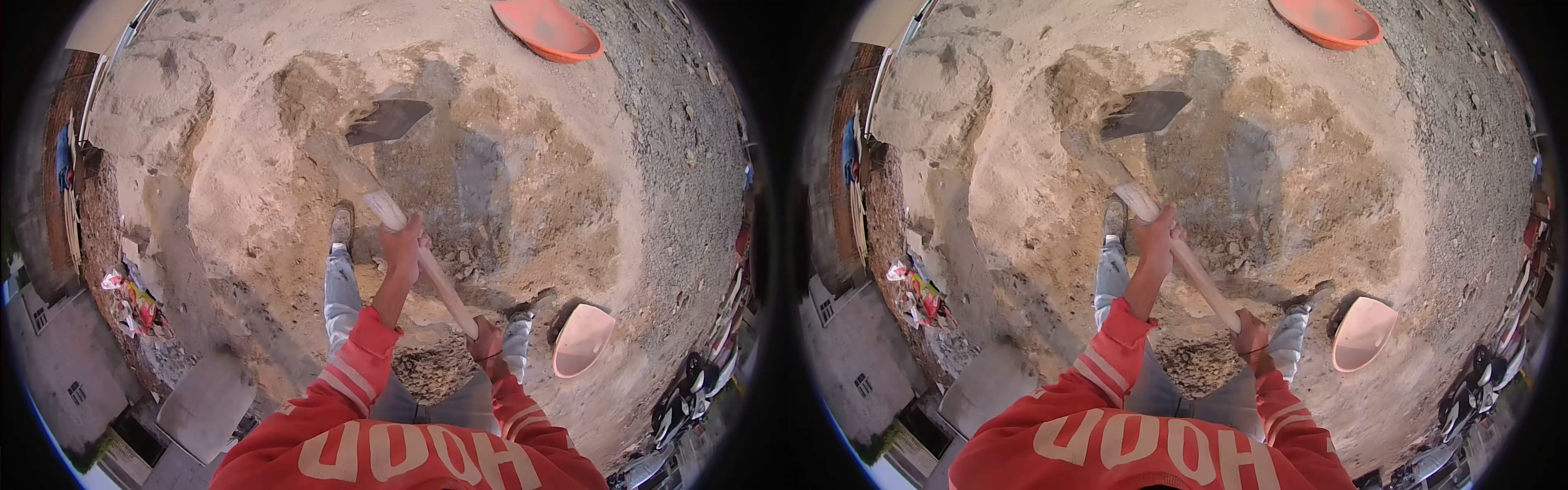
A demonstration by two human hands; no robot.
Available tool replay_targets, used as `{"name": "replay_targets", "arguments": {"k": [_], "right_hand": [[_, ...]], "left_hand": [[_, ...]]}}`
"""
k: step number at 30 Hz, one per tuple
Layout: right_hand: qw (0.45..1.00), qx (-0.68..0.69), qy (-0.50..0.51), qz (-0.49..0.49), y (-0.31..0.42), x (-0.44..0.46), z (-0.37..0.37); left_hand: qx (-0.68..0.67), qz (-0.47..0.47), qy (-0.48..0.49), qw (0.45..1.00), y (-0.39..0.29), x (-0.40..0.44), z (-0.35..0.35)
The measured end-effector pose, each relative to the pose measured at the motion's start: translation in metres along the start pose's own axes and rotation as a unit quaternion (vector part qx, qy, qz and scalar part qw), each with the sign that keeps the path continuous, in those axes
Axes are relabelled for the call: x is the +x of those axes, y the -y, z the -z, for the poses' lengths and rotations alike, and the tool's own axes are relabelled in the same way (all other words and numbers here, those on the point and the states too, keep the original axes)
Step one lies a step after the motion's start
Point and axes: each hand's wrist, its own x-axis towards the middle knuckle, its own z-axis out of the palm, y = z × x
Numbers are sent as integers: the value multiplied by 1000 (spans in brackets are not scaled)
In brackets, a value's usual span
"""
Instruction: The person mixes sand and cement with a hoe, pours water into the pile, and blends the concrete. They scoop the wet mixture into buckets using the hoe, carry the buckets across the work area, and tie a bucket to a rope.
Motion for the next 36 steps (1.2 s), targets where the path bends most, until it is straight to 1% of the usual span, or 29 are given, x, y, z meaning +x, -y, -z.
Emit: {"name": "replay_targets", "arguments": {"k": [1, 2, 3, 4, 5, 6, 8, 9, 11, 12, 13, 14, 15, 16, 17, 19, 21, 22, 23, 24, 25, 26, 27, 28, 30, 31, 33, 35, 36], "right_hand": [[999, -15, -28, 21, 33, 50, -16], [999, 20, -31, 25, 78, 105, -18], [997, 55, -40, 39, 112, 157, -26], [993, 68, -65, 65, 151, 207, -25], [988, 82, -96, 91, 184, 252, -25], [984, 98, -110, 98, 209, 298, -26], [972, 107, -144, 154, 207, 380, -37], [966, 113, -156, 173, 199, 398, -42], [991, 129, -19, 13, 172, 380, -46], [988, 131, 51, -64, 158, 364, -44], [988, 115, 41, -95, 139, 342, -52], [986, 99, 34, -131, 118, 306, -65], [985, 43, 66, -156, 102, 279, -72], [988, 4, 60, -145, 89, 248, -74], [986, 10, 81, -143, 83, 211, -61], [983, -12, 96, -154, 70, 142, -47], [966, -46, 140, -213, 71, 78, -17], [964, -86, 163, -193, 58, 43, -11], [961, -101, 184, -182, 48, 13, 1], [962, -115, 186, -165, 40, -18, 16], [962, -117, 188, -161, 33, -47, 32], [962, -118, 189, -157, 23, -73, 45], [970, -114, 162, -140, 8, -106, 52], [977, -112, 135, -120, -7, -132, 59], [958, -145, 201, -147, -21, -160, 85], [960, -143, 197, -139, -29, -172, 90], [964, -138, 191, -122, -41, -182, 87], [968, -135, 190, -96, -36, -155, 74], [969, -132, 190, -85, -29, -137, 67]], "left_hand": [[44, -78, 24, 996, -54, 21, -16], [61, -174, 74, 980, -102, 48, -31], [101, -305, 99, 942, -136, 83, -42], [258, -368, 45, 892, -171, 91, -57], [309, -383, 9, 871, -183, 105, -66], [358, -421, -12, 833, -182, 156, -67], [435, -404, -29, 804, -147, 220, -51], [461, -360, -20, 811, -128, 231, -51], [497, -261, 15, 828, -70, 268, -37], [497, -166, 31, 851, -51, 241, -39], [500, -70, 44, 862, -34, 212, -41], [529, -84, 36, 843, 21, 261, -14], [539, -72, 50, 838, 37, 245, -9], [532, -87, 10, 842, 49, 240, -9], [526, -87, -34, 845, 65, 228, -1], [423, -39, -49, 904, 74, 192, 9], [275, 22, 13, 961, 121, 187, 50], [190, 60, -9, 980, 127, 151, 53], [144, 112, -45, 982, 148, 132, 69], [70, 157, -52, 984, 160, 99, 81], [19, 176, -43, 983, 186, 72, 102], [-15, 222, -31, 974, 200, 38, 115], [-68, 248, -7, 966, 223, 10, 134], [-78, 279, -51, 956, 221, -27, 131], [-117, 306, -112, 938, 252, -76, 143], [-119, 321, -141, 929, 254, -93, 139], [-91, 296, -179, 934, 250, -106, 129], [-82, 248, -187, 947, 214, -99, 126], [-85, 214, -179, 957, 174, -85, 116]]}}
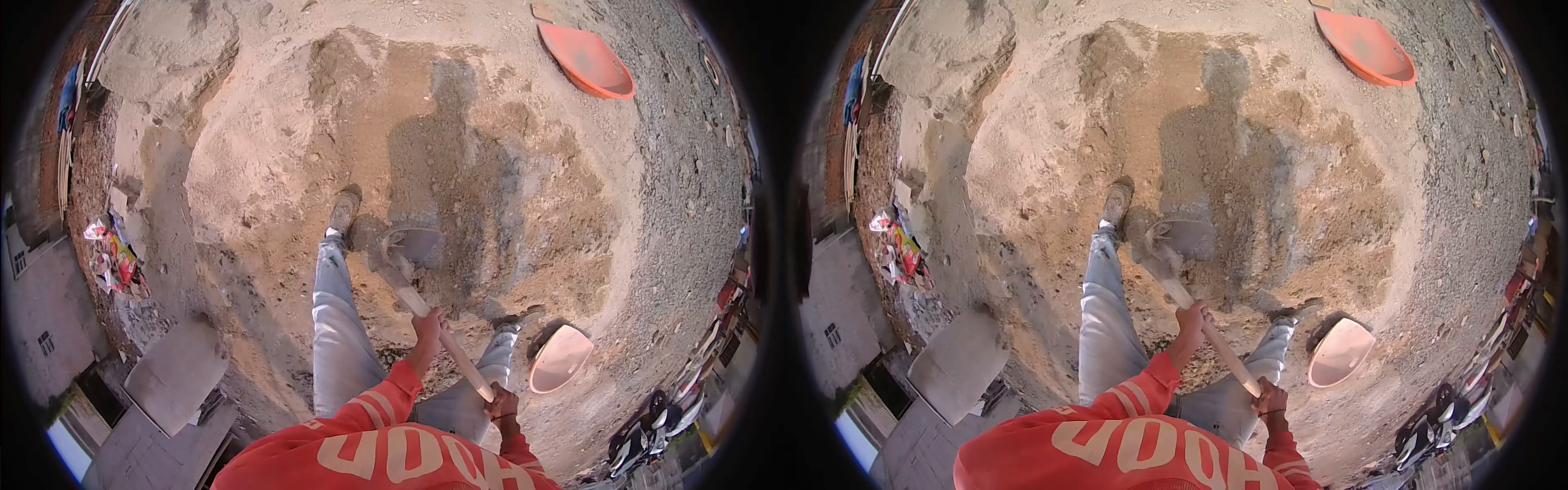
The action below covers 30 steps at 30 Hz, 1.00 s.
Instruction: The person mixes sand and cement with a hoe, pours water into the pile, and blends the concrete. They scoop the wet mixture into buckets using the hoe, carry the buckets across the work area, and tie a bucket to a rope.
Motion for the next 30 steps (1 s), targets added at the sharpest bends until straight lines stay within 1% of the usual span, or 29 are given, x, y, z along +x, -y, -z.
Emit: {"name": "replay_targets", "arguments": {"k": [2, 3, 4, 5, 6, 7, 8, 9, 10, 11, 14, 16, 18, 19, 20, 21, 22, 23, 24, 25, 26, 28, 30], "right_hand": [[991, 111, -57, 44, 47, 64, 2], [988, 64, -110, 87, 76, 105, -2], [990, 55, -104, 83, 111, 148, -1], [978, 92, -148, 113, 149, 196, 1], [974, 94, -168, 120, 180, 247, -5], [968, 128, -167, 135, 224, 292, 9], [960, 164, -173, 148, 262, 339, 16], [945, 212, -193, 155, 301, 376, 28], [935, 231, -214, 164, 335, 405, 44], [929, 229, -223, 185, 350, 444, 42], [941, 273, -164, 116, 363, 481, 37], [968, 232, -98, -19, 341, 450, 16], [978, 190, -42, -71, 304, 407, 10], [982, 171, -34, -71, 281, 384, 0], [986, 152, -30, -66, 262, 364, -5], [988, 134, -8, -77, 252, 341, 2], [989, 116, 19, -88, 242, 310, 7], [990, 103, 10, -94, 229, 287, 1], [991, 88, 2, -100, 213, 264, -6], [992, 68, 34, -105, 202, 235, 2], [991, 46, 63, -107, 189, 211, 14], [997, 31, 45, -63, 150, 159, 16], [999, 0, 33, -21, 103, 114, 31]], "left_hand": [[-8, -77, 31, 997, -82, 12, -33], [-16, -106, 77, 991, -133, 16, -52], [10, -169, 87, 982, -185, 24, -76], [35, -242, 139, 960, -240, 24, -100], [51, -307, 173, 935, -291, 30, -125], [110, -415, 188, 883, -338, 39, -150], [148, -505, 193, 828, -373, 54, -170], [231, -536, 136, 801, -398, 64, -186], [280, -547, 91, 783, -409, 79, -198], [327, -558, 48, 761, -412, 93, -209], [427, -539, -5, 726, -385, 185, -206], [505, -410, -1, 760, -345, 192, -189], [517, -323, -9, 793, -296, 200, -169], [500, -297, -11, 813, -271, 204, -156], [550, -349, -64, 756, -241, 249, -138], [587, -395, -105, 699, -219, 237, -128], [554, -359, -77, 747, -200, 233, -112], [515, -330, -43, 790, -186, 236, -108], [499, -316, -34, 806, -170, 246, -98], [486, -296, -25, 822, -154, 247, -85], [440, -242, -5, 865, -145, 232, -82], [329, -138, 24, 934, -114, 195, -51], [190, -63, 62, 978, -84, 163, -35]]}}
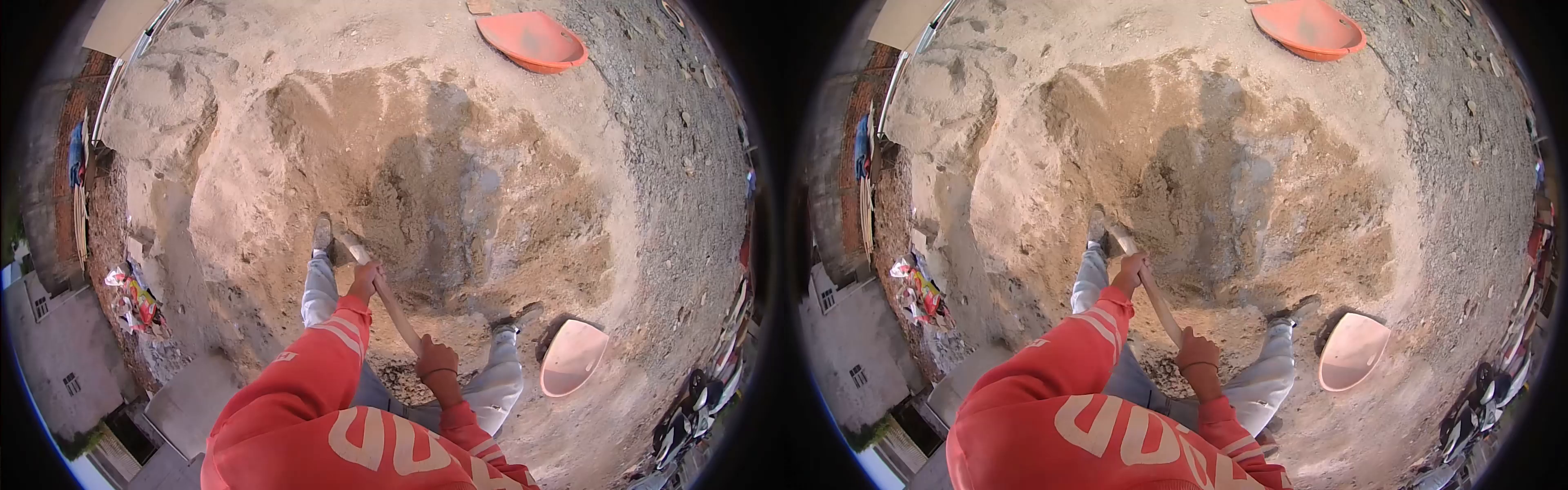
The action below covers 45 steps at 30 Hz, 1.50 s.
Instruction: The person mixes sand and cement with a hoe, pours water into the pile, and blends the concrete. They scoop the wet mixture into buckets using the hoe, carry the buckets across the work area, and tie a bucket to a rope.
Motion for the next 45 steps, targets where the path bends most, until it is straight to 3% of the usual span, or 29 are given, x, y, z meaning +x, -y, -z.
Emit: {"name": "replay_targets", "arguments": {"k": [4, 8, 10, 14, 16, 17, 19, 20, 22, 25, 27, 29, 30, 31, 32, 34, 36, 38, 41, 42, 44, 45], "right_hand": [[996, -43, 25, 70, -113, -88, 8], [996, -55, 54, 52, -201, -134, 11], [995, -69, 56, 44, -215, -140, 0], [992, -80, 23, 92, -161, -87, -39], [987, -6, -30, 156, -75, -36, -50], [991, -39, -37, 119, -21, -6, -61], [988, -19, -41, 149, 80, 60, -78], [977, 10, -97, 190, 130, 92, -87], [979, 46, -69, 188, 236, 156, -87], [976, 98, -55, 184, 327, 231, -74], [982, 130, -31, 137, 317, 237, -93], [985, 157, 5, 65, 270, 222, -115], [985, 162, -21, 49, 234, 208, -139], [983, 185, 3, 10, 211, 183, -133], [983, 179, -19, 37, 173, 179, -155], [971, 237, 9, -20, 118, 123, -173], [951, 307, -1, -23, 64, 86, -180], [957, 286, 31, -22, 28, 16, -147], [977, 200, 56, -40, -34, -92, -127], [938, 273, 169, -130, -58, -121, -118], [941, 244, 198, -122, -93, -163, -98], [969, 154, 172, -87, -114, -171, -99]], "left_hand": [[-216, 105, -1, 971, 108, -103, -5], [-268, 204, -23, 941, 209, -151, -23], [-252, 199, -42, 946, 233, -161, -32], [-253, 118, -98, 955, 126, -146, 0], [-241, 20, -97, 965, 23, -134, 36], [-247, -48, -60, 966, -25, -117, 62], [-167, -189, -80, 964, -137, -98, 104], [-157, -274, -63, 947, -185, -84, 124], [56, -419, -143, 895, -255, -59, 153], [180, -391, -209, 878, -280, -7, 164], [235, -345, -202, 886, -252, 37, 167], [321, -233, -191, 898, -184, 77, 153], [287, -177, -165, 927, -162, 28, 126], [341, -179, -193, 903, -128, 35, 115], [390, -278, -227, 848, -89, 48, 105], [268, -154, -97, 946, -72, 1, 80], [214, -80, -92, 969, -10, 4, 60], [120, -82, -138, 980, 32, -33, 40], [-54, 31, -24, 998, 91, -71, 52], [-88, 67, -14, 994, 106, -90, 56], [-132, 111, -26, 985, 168, -125, 61], [-191, 133, -51, 971, 192, -141, 64]]}}
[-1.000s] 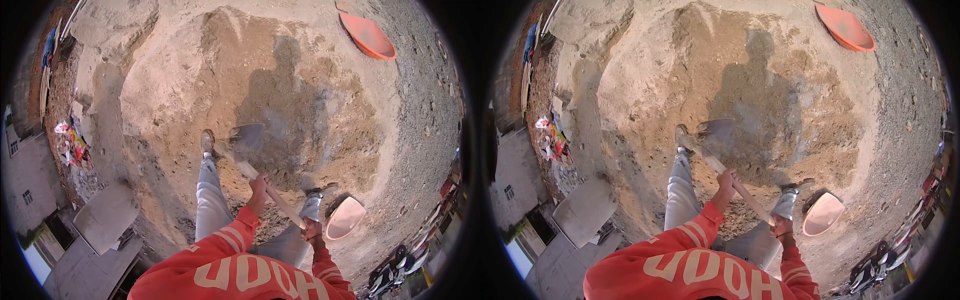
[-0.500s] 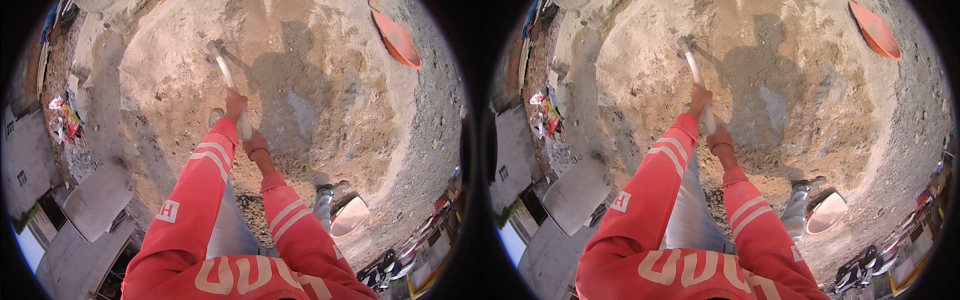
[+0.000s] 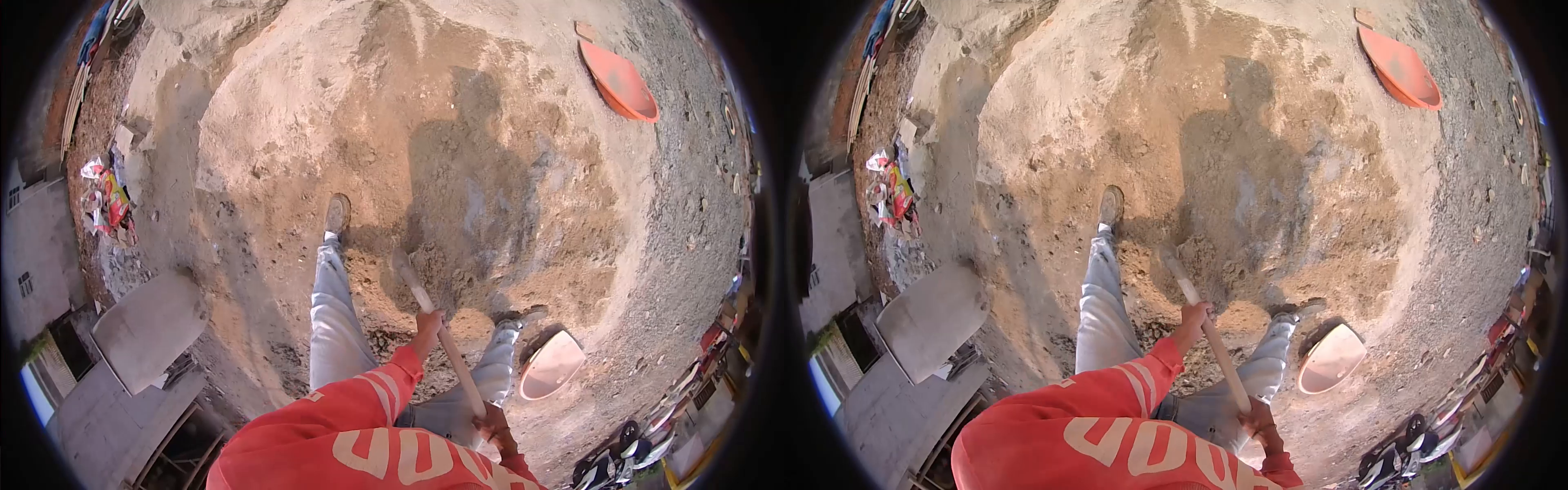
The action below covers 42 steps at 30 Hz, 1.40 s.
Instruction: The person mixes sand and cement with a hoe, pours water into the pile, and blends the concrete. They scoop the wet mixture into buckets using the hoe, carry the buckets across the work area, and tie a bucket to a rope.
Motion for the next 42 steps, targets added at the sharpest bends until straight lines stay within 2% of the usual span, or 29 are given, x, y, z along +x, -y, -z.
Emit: {"name": "replay_targets", "arguments": {"k": [2, 4, 5, 6, 8, 10, 12, 13, 14, 15, 18, 19, 20, 22, 24, 26, 28, 29, 30, 31, 32, 33, 34, 37, 39, 40, 41, 42], "right_hand": [[978, -194, -56, 49, -33, -2, 1], [971, -205, -84, 87, -8, 9, 1], [969, -206, -75, 109, 19, 27, 0], [962, -195, -88, 170, 50, 51, -8], [955, -198, -113, 191, 128, 112, -37], [942, -183, -112, 256, 225, 176, -62], [925, -212, -144, 280, 323, 241, -90], [932, -218, -125, 262, 382, 259, -90], [920, -185, -162, 305, 412, 291, -100], [932, -160, -147, 289, 446, 298, -97], [954, -136, -150, 220, 433, 314, -116], [969, -127, -138, 160, 415, 302, -115], [979, -118, -129, 102, 389, 284, -112], [982, -136, -103, 79, 323, 262, -105], [979, -184, -82, 30, 276, 211, -87], [970, -222, -88, 41, 218, 159, -82], [956, -269, -103, 49, 152, 100, -70], [958, -276, -77, 28, 129, 73, -54], [952, -298, -67, 28, 106, 47, -39], [951, -304, -57, 4, 76, 32, -31], [952, -306, -26, -13, 60, 14, -18], [954, -283, -81, 48, 13, 4, -21], [964, -258, -64, 25, 5, -7, -12], [959, -245, -100, 102, 4, 8, -7], [950, -232, -136, 157, 52, 59, -7], [944, -226, -160, 179, 87, 92, -11], [942, -210, -175, 195, 130, 129, -13], [928, -174, -212, 252, 174, 169, -14]], "left_hand": [[-36, 5, -5, 999, 9, -2, 19], [-97, -1, -7, 995, 2, 5, 46], [-100, -35, -20, 994, -45, -18, 40], [-100, -85, -1, 991, -93, -27, 39], [-93, -185, 30, 978, -202, -35, 39], [-54, -345, 35, 936, -304, -7, 45], [80, -478, -50, 873, -386, 4, 38], [165, -498, -112, 844, -411, 32, 39], [220, -500, -130, 828, -429, 52, 38], [272, -502, -146, 808, -438, 67, 36], [372, -380, -111, 839, -421, 121, 39], [400, -342, -127, 841, -392, 153, 47], [397, -328, -131, 847, -358, 155, 43], [363, -322, -129, 865, -287, 141, 36], [373, -369, -190, 830, -239, 103, 26], [259, -284, -78, 920, -187, 160, 61], [40, -167, 30, 985, -134, 116, 71], [-20, -76, 3, 997, -100, 98, 75], [-19, -83, -31, 996, -63, 71, 75], [-70, -29, -54, 996, -34, 43, 73], [-66, 3, -70, 995, -6, 30, 76], [-53, -1, -90, 995, 18, 16, 75], [-41, -4, -111, 993, 28, 5, 71], [-53, -57, -96, 992, -19, -39, 43], [-101, -124, -23, 987, -102, -45, 20], [-63, -196, -37, 978, -152, -50, 0], [-55, -270, 10, 961, -201, -34, -10], [-13, -354, 8, 935, -256, -35, -31]]}}
